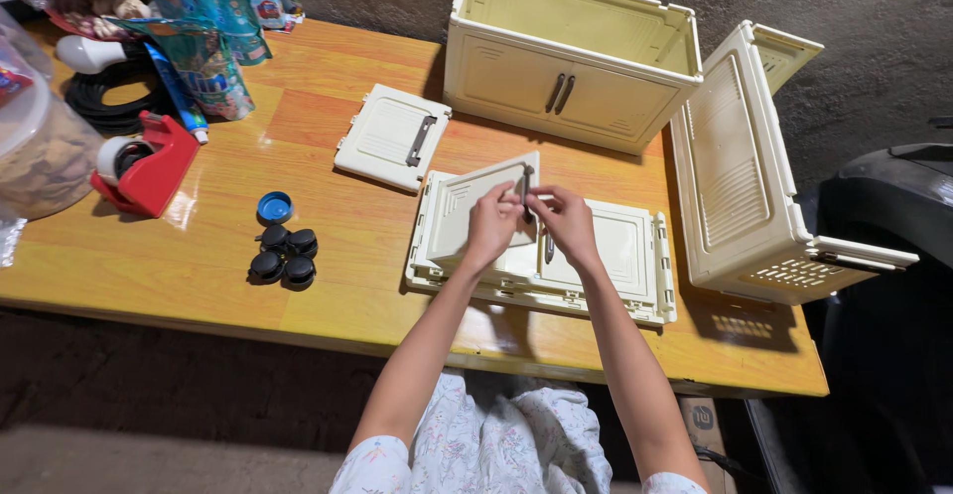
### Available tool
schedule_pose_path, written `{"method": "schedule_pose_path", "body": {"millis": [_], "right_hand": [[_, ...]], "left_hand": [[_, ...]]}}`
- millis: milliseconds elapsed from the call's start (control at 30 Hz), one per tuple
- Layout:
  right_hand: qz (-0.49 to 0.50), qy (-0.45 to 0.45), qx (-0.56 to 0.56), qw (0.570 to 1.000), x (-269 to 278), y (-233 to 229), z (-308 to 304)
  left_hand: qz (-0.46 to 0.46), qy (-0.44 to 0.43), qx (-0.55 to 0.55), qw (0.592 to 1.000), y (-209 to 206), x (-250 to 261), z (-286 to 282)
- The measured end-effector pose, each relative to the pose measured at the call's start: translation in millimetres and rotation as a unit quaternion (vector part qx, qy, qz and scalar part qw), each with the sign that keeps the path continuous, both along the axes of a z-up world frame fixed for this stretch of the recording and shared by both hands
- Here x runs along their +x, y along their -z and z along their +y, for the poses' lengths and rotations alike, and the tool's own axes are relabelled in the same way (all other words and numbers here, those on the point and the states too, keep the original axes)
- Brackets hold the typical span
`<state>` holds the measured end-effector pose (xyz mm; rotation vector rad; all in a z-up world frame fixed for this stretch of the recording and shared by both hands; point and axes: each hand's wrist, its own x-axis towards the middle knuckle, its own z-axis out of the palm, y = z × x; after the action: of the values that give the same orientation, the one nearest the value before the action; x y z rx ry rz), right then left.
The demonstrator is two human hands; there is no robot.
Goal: The person assembles a beige plastic storage crate on a wooden table. They connect side panels to the base, attach the lid, and secure the latches. The person then stacks the assembled crate with other similar crates.
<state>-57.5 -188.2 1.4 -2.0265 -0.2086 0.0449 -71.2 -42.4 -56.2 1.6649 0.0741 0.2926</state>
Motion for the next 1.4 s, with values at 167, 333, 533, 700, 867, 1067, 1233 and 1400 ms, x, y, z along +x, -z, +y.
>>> {"method": "schedule_pose_path", "body": {"millis": [167, 333, 533, 700, 867, 1067, 1233, 1400], "right_hand": [[-0.1, 0.095, -0.15, 0.979, 13, 80, -39], [-0.022, 0.117, -0.162, 0.98, 25, 144, -57], [-0.049, 0.128, -0.227, 0.964, 16, 147, -44], [-0.076, 0.094, -0.239, 0.963, 4, 126, -40], [-0.115, 0.09, -0.242, 0.959, 6, 133, -37], [-0.133, 0.082, -0.259, 0.953, 6, 140, -35], [-0.103, 0.113, -0.219, 0.964, 1, 128, -37], [-0.115, 0.101, -0.232, 0.961, 3, 127, -40]], "left_hand": [[0.06, 0.052, -0.02, 0.997, 60, 15, -38], [0.097, 0.082, 0.109, 0.986, 93, 13, -51], [0.096, 0.093, 0.207, 0.969, 100, 4, -45], [0.027, 0.083, 0.286, 0.954, 96, -1, -47], [0.001, 0.043, 0.38, 0.924, 91, -4, -47], [-0.031, 0.019, 0.466, 0.884, 94, -8, -47], [-0.041, 0.022, 0.465, 0.884, 100, -8, -47], [-0.044, 0.031, 0.453, 0.89, 107, -9, -50]]}}
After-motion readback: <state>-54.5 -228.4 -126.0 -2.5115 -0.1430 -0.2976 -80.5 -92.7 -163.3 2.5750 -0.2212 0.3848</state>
